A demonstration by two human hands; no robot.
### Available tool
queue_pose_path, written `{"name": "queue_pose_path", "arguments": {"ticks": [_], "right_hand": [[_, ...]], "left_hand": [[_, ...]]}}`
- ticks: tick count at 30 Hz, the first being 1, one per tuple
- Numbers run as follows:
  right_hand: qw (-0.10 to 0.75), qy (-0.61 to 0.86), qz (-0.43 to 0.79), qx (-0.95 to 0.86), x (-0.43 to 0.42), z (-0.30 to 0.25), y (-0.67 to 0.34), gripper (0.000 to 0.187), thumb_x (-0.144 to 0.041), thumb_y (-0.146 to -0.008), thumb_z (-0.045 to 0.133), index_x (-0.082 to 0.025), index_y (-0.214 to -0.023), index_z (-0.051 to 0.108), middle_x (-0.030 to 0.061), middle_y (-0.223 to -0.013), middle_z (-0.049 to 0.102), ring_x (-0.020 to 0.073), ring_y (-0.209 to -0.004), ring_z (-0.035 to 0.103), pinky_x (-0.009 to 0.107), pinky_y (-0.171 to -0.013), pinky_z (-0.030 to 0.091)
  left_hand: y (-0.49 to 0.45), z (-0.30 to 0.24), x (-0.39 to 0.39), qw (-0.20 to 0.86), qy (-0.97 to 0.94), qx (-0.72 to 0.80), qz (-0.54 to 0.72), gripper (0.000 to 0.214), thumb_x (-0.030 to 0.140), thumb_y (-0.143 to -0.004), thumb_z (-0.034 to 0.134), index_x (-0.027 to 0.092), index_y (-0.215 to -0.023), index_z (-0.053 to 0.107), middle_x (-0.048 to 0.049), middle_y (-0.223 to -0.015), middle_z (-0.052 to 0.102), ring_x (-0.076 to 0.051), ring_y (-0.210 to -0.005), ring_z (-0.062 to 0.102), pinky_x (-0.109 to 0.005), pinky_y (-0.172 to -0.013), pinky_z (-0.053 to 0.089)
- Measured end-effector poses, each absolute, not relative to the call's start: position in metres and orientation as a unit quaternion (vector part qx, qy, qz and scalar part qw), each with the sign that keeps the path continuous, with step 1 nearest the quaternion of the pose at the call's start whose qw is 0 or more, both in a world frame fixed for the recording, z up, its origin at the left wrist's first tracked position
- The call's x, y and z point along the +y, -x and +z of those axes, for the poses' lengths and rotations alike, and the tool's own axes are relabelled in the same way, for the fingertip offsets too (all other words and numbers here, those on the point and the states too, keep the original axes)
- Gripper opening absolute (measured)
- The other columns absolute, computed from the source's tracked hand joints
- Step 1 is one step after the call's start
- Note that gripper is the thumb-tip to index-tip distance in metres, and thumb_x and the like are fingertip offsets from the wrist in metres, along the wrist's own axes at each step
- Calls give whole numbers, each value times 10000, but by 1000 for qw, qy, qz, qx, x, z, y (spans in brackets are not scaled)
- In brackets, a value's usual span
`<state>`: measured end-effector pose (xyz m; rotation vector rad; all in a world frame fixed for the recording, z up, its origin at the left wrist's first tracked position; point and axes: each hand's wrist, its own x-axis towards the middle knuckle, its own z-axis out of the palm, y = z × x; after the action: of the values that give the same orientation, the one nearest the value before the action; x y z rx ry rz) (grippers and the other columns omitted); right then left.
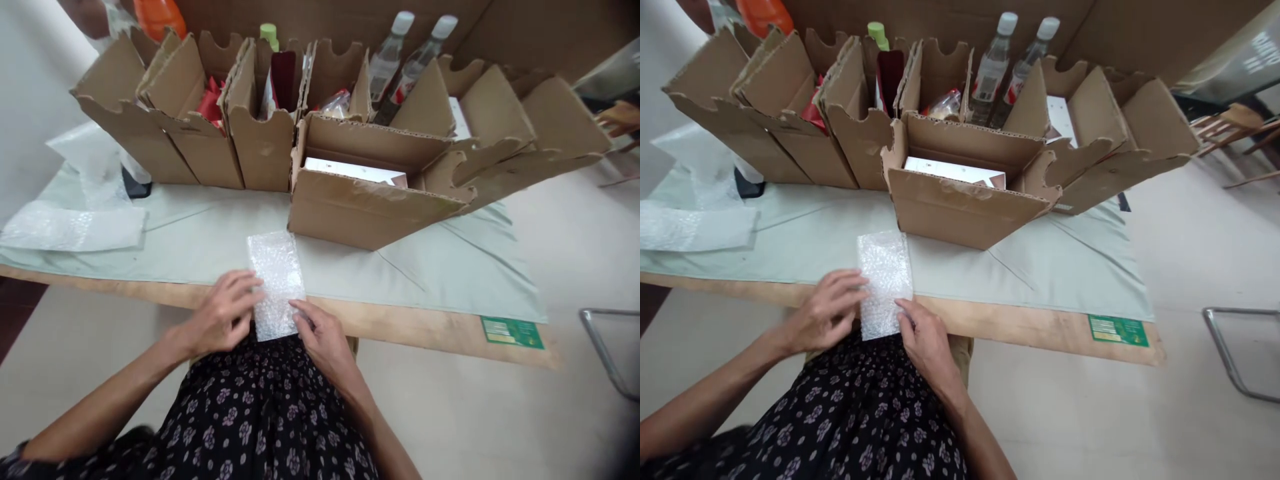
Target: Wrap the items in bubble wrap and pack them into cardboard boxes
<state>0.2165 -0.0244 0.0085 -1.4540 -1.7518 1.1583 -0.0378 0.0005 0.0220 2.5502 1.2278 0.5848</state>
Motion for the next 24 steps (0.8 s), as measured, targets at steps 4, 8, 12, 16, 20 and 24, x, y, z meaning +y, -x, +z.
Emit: {"name": "queue_pose_path", "arguments": {"ticks": [4, 8, 12, 16, 20, 24], "right_hand": [[294, 547, 507, -598, -19, 8, -216, 309, -304, -977, 549, -227, -1184, 765, 62, -1100, 815, 201, -784, 764, 355, -743, 634], [279, 547, 548, -569, -19, 10, -222, 325, -364, -979, 560, -200, -1187, 749, 22, -807, 748, 159, -596, 660, 295, -580, 563], [307, 555, 478, -608, -24, 20, -244, 449, -458, -918, 700, -230, -1305, 702, 56, -953, 746, 200, -780, 693, 343, -697, 610], [313, 518, 412, -681, -18, 28, -250, 729, -471, -810, 845, -285, -1467, 588, 122, -1439, 647, 316, -1293, 623, 495, -1063, 555], [302, 514, 465, -655, -1, 20, -230, 464, -375, -931, 688, -240, -1374, 651, 84, -1140, 767, 240, -1024, 723, 404, -930, 593], [300, 549, 494, -604, 12, 7, -213, 366, -361, -940, 630, -195, -1261, 689, 21, -846, 737, 174, -724, 672, 306, -705, 553]], "left_hand": [[40, 9, -38, 137, -897, 373, 193, 552, 153, -883, 647, 180, -1429, 579, -176, -1513, 597, -372, -1468, 479, -599, -1185, 465], [26, -4, -31, 126, -862, 400, 284, 434, 63, -910, 591, 204, -1315, 652, -127, -1261, 756, -303, -1250, 666, -523, -1076, 546], [20, -2, -21, 219, -782, 464, 355, 290, 104, -955, 564, 206, -1188, 704, -91, -1107, 795, -242, -1067, 737, -431, -952, 591], [21, 6, -19, 280, -721, 520, 363, 204, 177, -964, 581, 195, -1107, 726, -76, -1034, 797, -219, -959, 750, -369, -863, 589], [18, 8, -17, 324, -689, 541, 357, 158, 243, -967, 604, 186, -1051, 725, -61, -968, 791, -203, -869, 743, -329, -799, 582], [12, 2, -13, 276, -674, 570, 380, 152, 256, -991, 595, 184, -949, 721, -43, -870, 762, -179, -789, 707, -301, -743, 550]]}}
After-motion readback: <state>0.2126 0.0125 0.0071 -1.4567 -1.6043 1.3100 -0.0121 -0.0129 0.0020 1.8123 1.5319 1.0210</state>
